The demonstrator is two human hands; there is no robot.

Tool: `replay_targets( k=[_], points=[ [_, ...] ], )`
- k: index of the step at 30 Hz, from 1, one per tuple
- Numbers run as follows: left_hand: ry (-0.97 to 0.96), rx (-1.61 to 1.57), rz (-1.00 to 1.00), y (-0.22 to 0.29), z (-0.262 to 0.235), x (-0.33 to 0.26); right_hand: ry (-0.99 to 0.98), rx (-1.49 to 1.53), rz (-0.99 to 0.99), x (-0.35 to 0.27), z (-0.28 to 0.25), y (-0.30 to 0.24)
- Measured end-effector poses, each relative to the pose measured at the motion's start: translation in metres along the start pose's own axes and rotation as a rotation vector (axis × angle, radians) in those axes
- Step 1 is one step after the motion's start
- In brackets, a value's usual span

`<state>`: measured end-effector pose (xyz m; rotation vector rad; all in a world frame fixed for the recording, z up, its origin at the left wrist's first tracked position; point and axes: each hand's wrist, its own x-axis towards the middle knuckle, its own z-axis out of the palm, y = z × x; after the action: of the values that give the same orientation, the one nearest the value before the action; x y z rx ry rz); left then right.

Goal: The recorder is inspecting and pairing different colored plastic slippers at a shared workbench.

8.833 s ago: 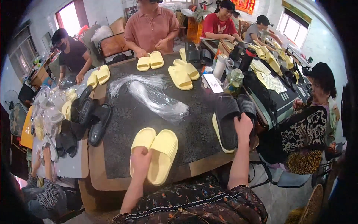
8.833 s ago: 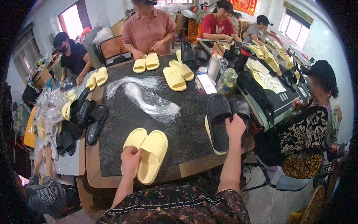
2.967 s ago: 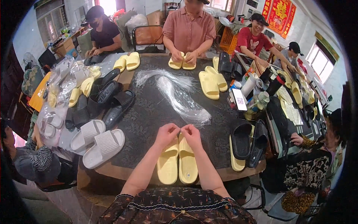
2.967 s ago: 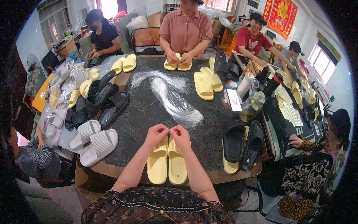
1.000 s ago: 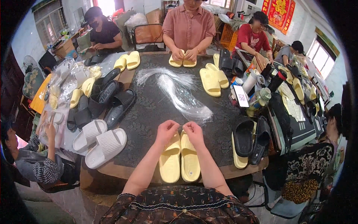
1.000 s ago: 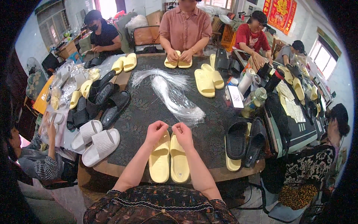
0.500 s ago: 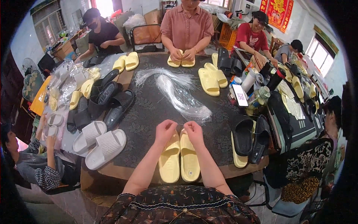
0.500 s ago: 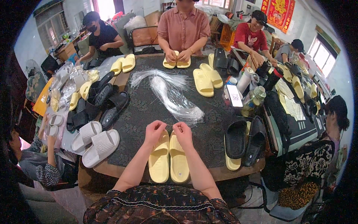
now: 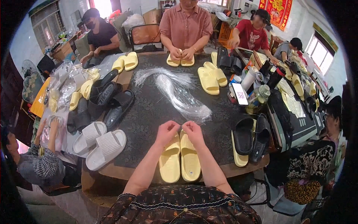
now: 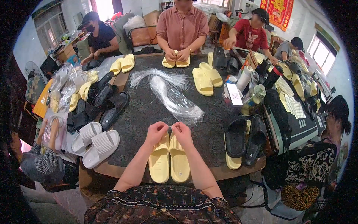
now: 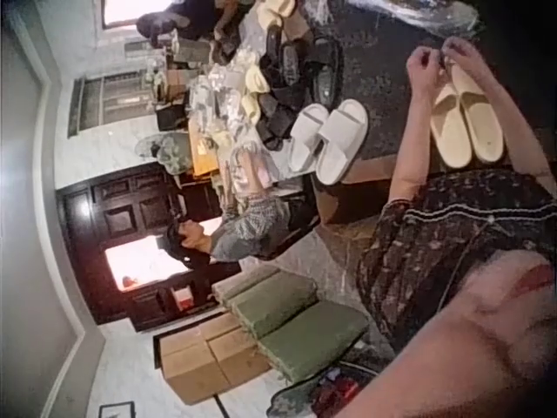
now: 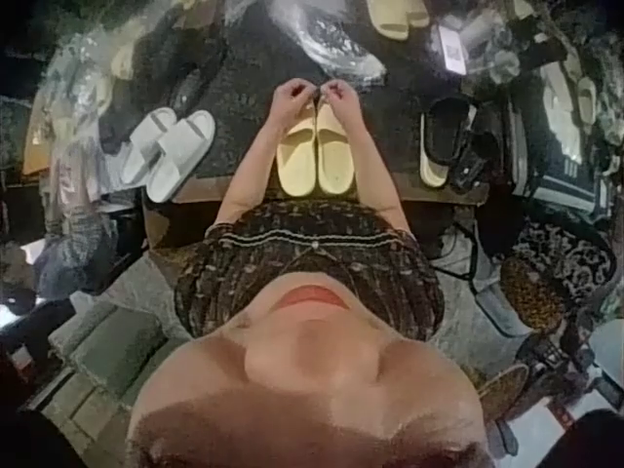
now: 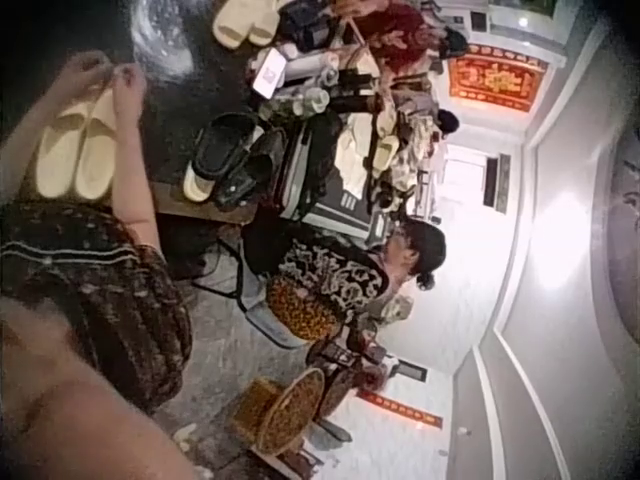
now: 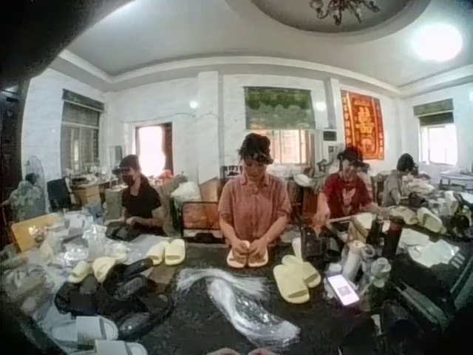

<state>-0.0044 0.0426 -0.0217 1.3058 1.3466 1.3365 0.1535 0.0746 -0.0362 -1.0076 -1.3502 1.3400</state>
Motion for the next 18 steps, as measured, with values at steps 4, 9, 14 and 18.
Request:
replay_targets(
  k=[4,9,14,18],
  points=[
    [-0.036,0.023,0.048,0.006,0.001,-0.001,0.063,-0.025,-0.002,-0.001,0.001,0.0],
    [0.018,-0.024,-0.021,0.01,-0.001,-0.003,0.012,0.04,0.013,0.001,-0.001,0.003],
    [-0.008,-0.043,-0.024,0.009,0.0,-0.004,0.024,0.059,-0.011,-0.001,0.0,-0.001],
    [0.053,-0.151,-0.061,0.011,-0.003,-0.004,0.013,0.08,0.023,-0.004,0.0,-0.011]
  ],
)
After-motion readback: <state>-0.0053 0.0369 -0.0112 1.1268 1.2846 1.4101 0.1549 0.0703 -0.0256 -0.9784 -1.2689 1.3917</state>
